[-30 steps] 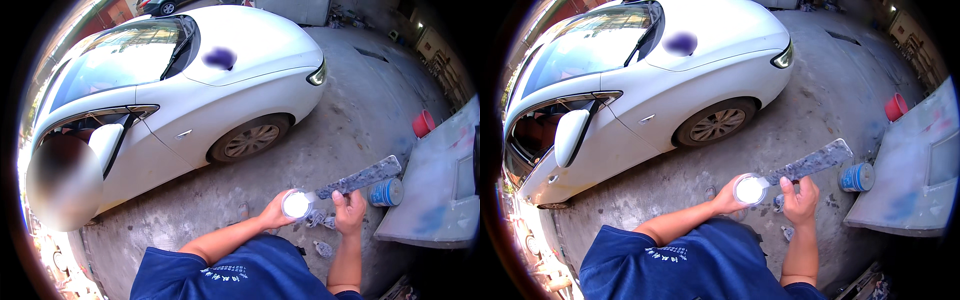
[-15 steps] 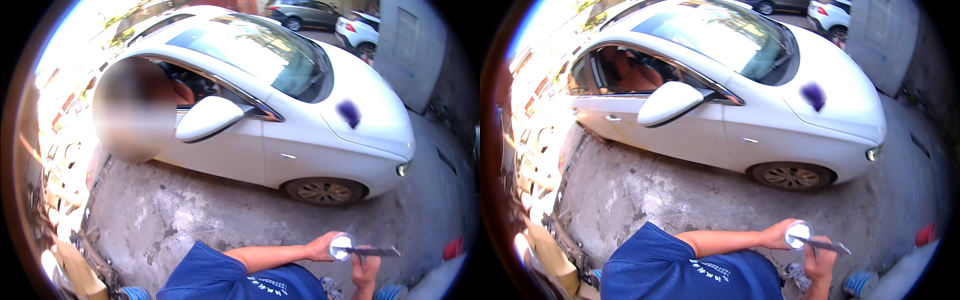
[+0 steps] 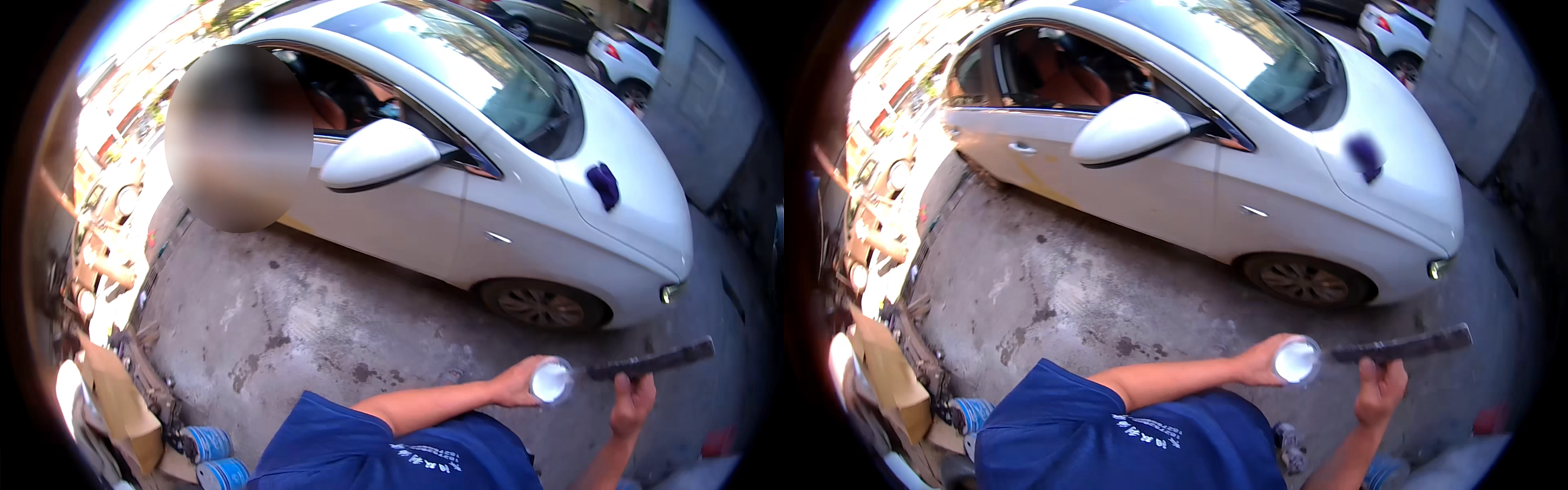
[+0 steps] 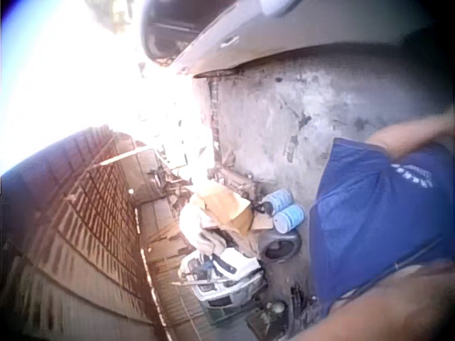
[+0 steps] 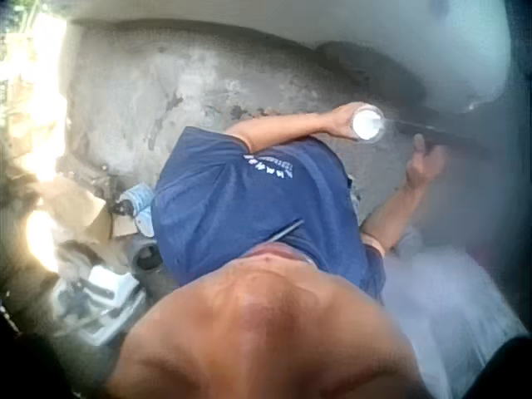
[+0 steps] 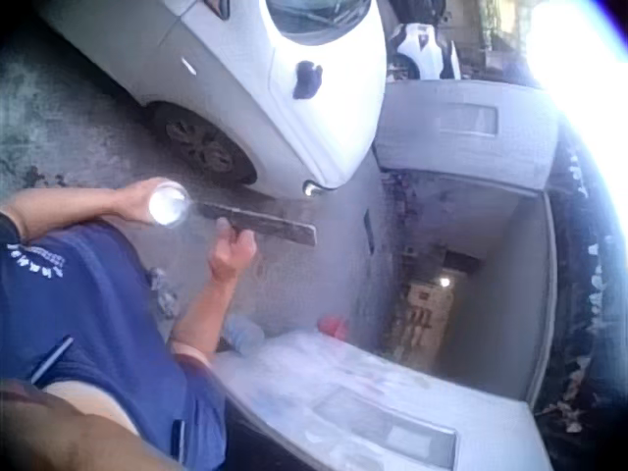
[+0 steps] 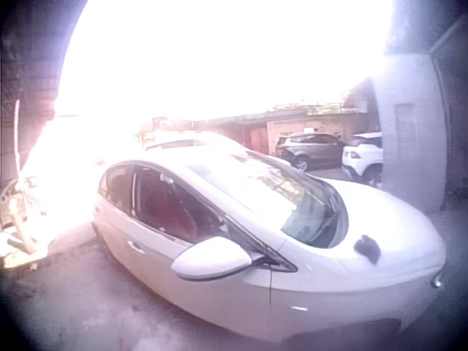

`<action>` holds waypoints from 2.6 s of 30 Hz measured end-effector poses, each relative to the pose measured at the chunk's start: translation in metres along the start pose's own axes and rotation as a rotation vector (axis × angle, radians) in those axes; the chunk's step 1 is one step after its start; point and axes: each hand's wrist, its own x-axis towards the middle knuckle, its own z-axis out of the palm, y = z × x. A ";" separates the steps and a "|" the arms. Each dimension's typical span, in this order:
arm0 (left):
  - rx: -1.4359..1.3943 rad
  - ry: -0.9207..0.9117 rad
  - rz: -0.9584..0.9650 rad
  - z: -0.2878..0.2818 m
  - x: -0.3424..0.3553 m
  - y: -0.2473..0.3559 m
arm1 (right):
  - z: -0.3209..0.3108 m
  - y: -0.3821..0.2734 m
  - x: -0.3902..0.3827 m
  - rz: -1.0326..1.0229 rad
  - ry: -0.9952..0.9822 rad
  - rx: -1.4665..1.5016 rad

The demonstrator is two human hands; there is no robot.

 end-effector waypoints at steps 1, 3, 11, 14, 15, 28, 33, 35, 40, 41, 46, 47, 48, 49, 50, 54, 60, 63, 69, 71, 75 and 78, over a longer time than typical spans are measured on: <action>0.020 -0.018 -0.029 -0.006 0.003 0.009 | 0.017 -0.002 0.008 -0.008 0.021 -0.005; -0.094 -0.029 -0.095 -0.012 0.010 0.022 | 0.028 0.007 0.007 -0.149 -0.206 -0.353; -0.054 -0.225 -0.150 0.012 0.031 0.030 | -0.023 0.004 -0.030 -0.058 0.217 -0.328; 0.012 -0.225 -0.132 0.023 0.036 0.026 | -0.002 0.019 -0.051 -0.069 0.344 -0.530; 0.037 -0.217 -0.127 0.027 0.037 0.024 | 0.004 0.021 -0.060 -0.057 0.388 -0.575; -0.168 -0.726 -0.049 0.082 0.060 -0.001 | -0.029 0.008 -0.123 0.164 0.394 -0.518; -0.296 -0.925 -0.065 0.124 0.038 0.003 | -0.047 0.013 -0.145 0.410 0.580 -0.481; -0.371 -1.096 -0.254 0.136 0.030 0.007 | -0.037 0.017 -0.153 0.148 0.546 -0.507; -0.267 -1.133 -0.274 0.183 -0.005 0.024 | -0.067 0.040 -0.217 0.052 0.680 -0.735; -0.239 -1.127 -0.295 0.192 -0.015 0.027 | -0.072 0.044 -0.227 0.036 0.729 -0.786; -0.124 -1.125 -0.217 0.243 -0.065 0.017 | -0.097 0.067 -0.274 0.122 0.816 -0.897; -0.086 -1.142 -0.209 0.252 -0.074 0.010 | -0.102 0.072 -0.282 0.142 0.829 -0.871; -0.077 -1.156 -0.221 0.259 -0.081 0.003 | -0.107 0.075 -0.287 0.161 0.843 -0.844; -0.079 -1.169 -0.250 0.266 -0.088 -0.005 | -0.112 0.079 -0.293 0.182 0.857 -0.814; -0.092 -1.168 -0.275 0.278 -0.090 -0.011 | -0.119 0.086 -0.300 0.191 0.861 -0.748; -0.176 -1.137 -0.380 0.303 -0.088 -0.028 | -0.151 0.118 -0.343 0.175 1.033 -0.441; -0.330 -1.045 -0.376 0.352 -0.066 -0.080 | -0.134 0.295 -0.474 0.270 1.381 1.022; -0.191 -0.962 -0.233 0.366 -0.057 -0.124 | -0.118 0.354 -0.500 0.289 1.430 1.251; -0.046 -0.921 -0.171 0.382 -0.054 -0.190 | -0.094 0.452 -0.519 0.453 1.521 1.324; -0.028 -0.902 -0.160 0.379 -0.060 -0.212 | -0.084 0.483 -0.526 0.586 1.561 1.275; 0.041 -0.847 -0.261 0.375 -0.076 -0.236 | -0.046 0.555 -0.566 0.837 1.684 1.167; 0.076 -0.845 -0.270 0.371 -0.083 -0.249 | -0.021 0.582 -0.586 1.176 1.750 1.123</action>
